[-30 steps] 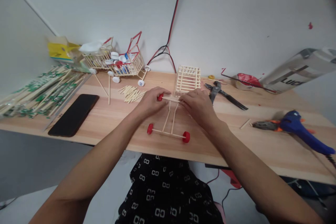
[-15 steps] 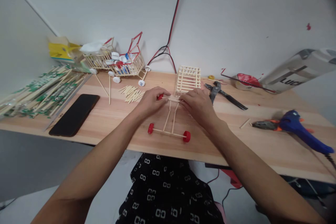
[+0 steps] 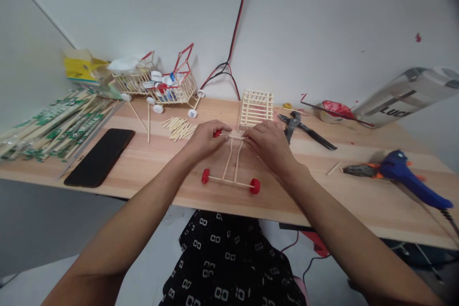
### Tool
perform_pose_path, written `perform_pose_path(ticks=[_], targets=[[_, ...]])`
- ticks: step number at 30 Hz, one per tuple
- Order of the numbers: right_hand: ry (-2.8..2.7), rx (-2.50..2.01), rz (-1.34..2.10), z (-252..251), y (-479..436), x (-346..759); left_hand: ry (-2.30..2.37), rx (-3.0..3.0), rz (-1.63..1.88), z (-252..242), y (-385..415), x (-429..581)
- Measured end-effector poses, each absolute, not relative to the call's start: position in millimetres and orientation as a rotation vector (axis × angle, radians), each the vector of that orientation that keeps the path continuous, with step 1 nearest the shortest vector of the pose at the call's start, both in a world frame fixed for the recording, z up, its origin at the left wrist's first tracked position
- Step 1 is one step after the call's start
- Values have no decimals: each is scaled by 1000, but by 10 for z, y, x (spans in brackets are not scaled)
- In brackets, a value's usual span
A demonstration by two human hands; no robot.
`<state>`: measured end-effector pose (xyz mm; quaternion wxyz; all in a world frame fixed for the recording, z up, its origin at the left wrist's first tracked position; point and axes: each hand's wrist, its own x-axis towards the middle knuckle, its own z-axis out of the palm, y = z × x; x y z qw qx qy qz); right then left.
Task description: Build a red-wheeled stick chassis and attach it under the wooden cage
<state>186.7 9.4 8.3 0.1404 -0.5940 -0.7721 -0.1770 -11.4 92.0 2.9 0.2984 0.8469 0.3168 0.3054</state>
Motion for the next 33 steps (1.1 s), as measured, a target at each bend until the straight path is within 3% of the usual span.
perform_pose_path(ticks=[33], targets=[[-2155, -1657, -554, 15, 90, 1844, 776, 2417, 862, -50, 932, -42]])
